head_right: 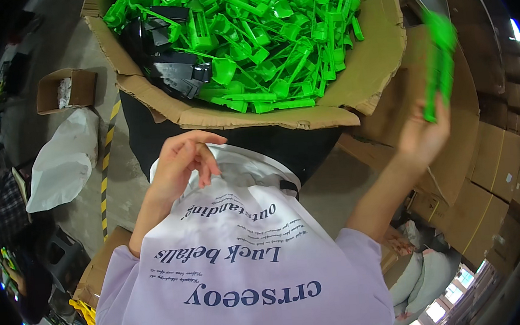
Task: The person assembles black and green plastic housing components by hand.
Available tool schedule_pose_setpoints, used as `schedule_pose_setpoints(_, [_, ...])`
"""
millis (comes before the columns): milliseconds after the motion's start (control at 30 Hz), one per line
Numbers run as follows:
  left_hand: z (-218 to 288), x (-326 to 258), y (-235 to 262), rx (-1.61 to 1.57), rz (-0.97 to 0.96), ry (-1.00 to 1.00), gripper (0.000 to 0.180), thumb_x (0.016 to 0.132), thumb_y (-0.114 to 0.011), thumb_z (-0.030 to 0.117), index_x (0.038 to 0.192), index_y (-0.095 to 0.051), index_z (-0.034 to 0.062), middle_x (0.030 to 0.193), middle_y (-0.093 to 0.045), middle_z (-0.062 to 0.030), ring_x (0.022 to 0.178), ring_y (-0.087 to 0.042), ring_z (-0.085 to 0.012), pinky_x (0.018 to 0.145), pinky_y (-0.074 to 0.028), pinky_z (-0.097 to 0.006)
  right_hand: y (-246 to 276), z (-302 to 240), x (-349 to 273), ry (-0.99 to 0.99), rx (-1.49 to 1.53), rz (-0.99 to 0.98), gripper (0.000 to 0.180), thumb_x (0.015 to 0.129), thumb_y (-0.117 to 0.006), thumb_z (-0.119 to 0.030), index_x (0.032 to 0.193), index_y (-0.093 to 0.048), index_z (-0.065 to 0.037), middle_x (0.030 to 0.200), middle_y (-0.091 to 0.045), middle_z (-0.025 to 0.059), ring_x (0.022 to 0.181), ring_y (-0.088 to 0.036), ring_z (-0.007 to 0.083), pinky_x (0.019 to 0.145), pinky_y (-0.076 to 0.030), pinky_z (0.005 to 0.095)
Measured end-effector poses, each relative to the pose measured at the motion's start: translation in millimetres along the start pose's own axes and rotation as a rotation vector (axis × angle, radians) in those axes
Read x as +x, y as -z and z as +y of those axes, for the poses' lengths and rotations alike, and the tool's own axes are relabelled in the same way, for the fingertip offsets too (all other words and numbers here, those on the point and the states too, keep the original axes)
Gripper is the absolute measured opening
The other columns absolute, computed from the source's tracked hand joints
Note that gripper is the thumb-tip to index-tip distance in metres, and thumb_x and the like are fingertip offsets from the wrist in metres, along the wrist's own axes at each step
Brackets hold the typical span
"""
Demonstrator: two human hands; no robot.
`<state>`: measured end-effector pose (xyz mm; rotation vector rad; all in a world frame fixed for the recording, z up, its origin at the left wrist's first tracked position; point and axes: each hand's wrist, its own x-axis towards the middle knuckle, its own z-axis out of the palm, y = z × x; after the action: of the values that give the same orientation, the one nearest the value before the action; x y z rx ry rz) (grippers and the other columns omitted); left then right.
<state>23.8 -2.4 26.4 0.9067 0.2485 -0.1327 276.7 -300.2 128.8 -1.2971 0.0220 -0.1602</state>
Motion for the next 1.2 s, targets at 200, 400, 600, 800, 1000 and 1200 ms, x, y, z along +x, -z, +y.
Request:
schedule_pose_setpoints(200, [-9.5, 4.9, -9.7, 0.072, -0.042, 0.076, 0.046, 0.097, -0.046, 0.038, 0.109, -0.059, -0.0042, 0.066, -0.063, -0.0072, 0.051, -0.056, -0.0092, 0.047, -0.044, -0.019, 41.2, 12.0, 8.1, 0.160, -0.096, 0.522, 0.040, 0.097, -0.044, -0.026, 0.122, -0.048, 0.004, 0.116, -0.056, 0.0187, 0.090, -0.062, 0.0272, 0.075, -0.050, 0.0335])
schedule_pose_setpoints(400, [-14.1, 12.0, -12.1, 0.118, 0.070, 0.195, 0.033, 0.097, -0.048, 0.026, 0.083, -0.062, -0.0009, 0.062, -0.061, -0.0071, 0.047, -0.053, -0.0091, 0.045, -0.041, -0.021, -22.7, 43.9, 22.6, 0.106, -0.539, 0.037, 0.026, 0.093, -0.052, -0.018, 0.099, -0.062, 0.005, 0.084, -0.067, 0.0147, 0.073, -0.064, 0.0194, 0.064, -0.051, 0.0282])
schedule_pose_setpoints(600, [-16.5, 5.9, -14.4, 0.103, 0.078, 0.145, 0.039, 0.095, -0.055, 0.027, 0.065, -0.059, 0.0024, 0.055, -0.056, -0.0025, 0.047, -0.051, -0.0073, 0.044, -0.038, -0.020, -160.0, 135.3, -1.7, 0.264, -1.566, -1.116, 0.040, 0.084, -0.058, -0.041, 0.081, -0.065, -0.001, 0.081, -0.065, 0.0194, 0.082, -0.064, 0.0330, 0.071, -0.051, 0.0435])
schedule_pose_setpoints(800, [-10.1, -1.1, -17.0, 0.139, 0.140, 0.124, 0.038, 0.095, -0.054, 0.028, 0.068, -0.060, 0.0026, 0.056, -0.057, -0.0019, 0.047, -0.050, -0.0063, 0.045, -0.039, -0.020, -158.1, 232.0, 11.9, 0.328, -1.726, -1.149, 0.033, 0.082, -0.062, -0.033, 0.094, -0.064, -0.003, 0.091, -0.066, 0.0200, 0.087, -0.064, 0.0353, 0.075, -0.051, 0.0456])
schedule_pose_setpoints(1000, [-7.5, -10.7, 0.0, 0.141, 0.175, 0.081, 0.037, 0.096, -0.051, 0.029, 0.075, -0.062, 0.0004, 0.059, -0.058, -0.0027, 0.050, -0.053, -0.0064, 0.046, -0.040, -0.020, -148.6, 114.8, 36.6, 0.466, -1.332, -0.977, 0.018, 0.082, -0.063, -0.019, 0.089, -0.065, -0.002, 0.082, -0.066, 0.0139, 0.078, -0.064, 0.0290, 0.067, -0.049, 0.0383])
schedule_pose_setpoints(1200, [-9.5, -5.7, 6.7, -0.042, 0.143, -0.101, 0.040, 0.097, -0.046, 0.035, 0.106, -0.058, -0.0031, 0.075, -0.064, -0.0102, 0.058, -0.059, -0.0126, 0.049, -0.047, -0.023, -146.6, 12.1, -25.2, 0.201, -0.933, -1.345, 0.015, 0.076, -0.070, -0.013, 0.082, -0.067, 0.000, 0.073, -0.064, 0.0093, 0.065, -0.060, 0.0202, 0.060, -0.046, 0.0293])
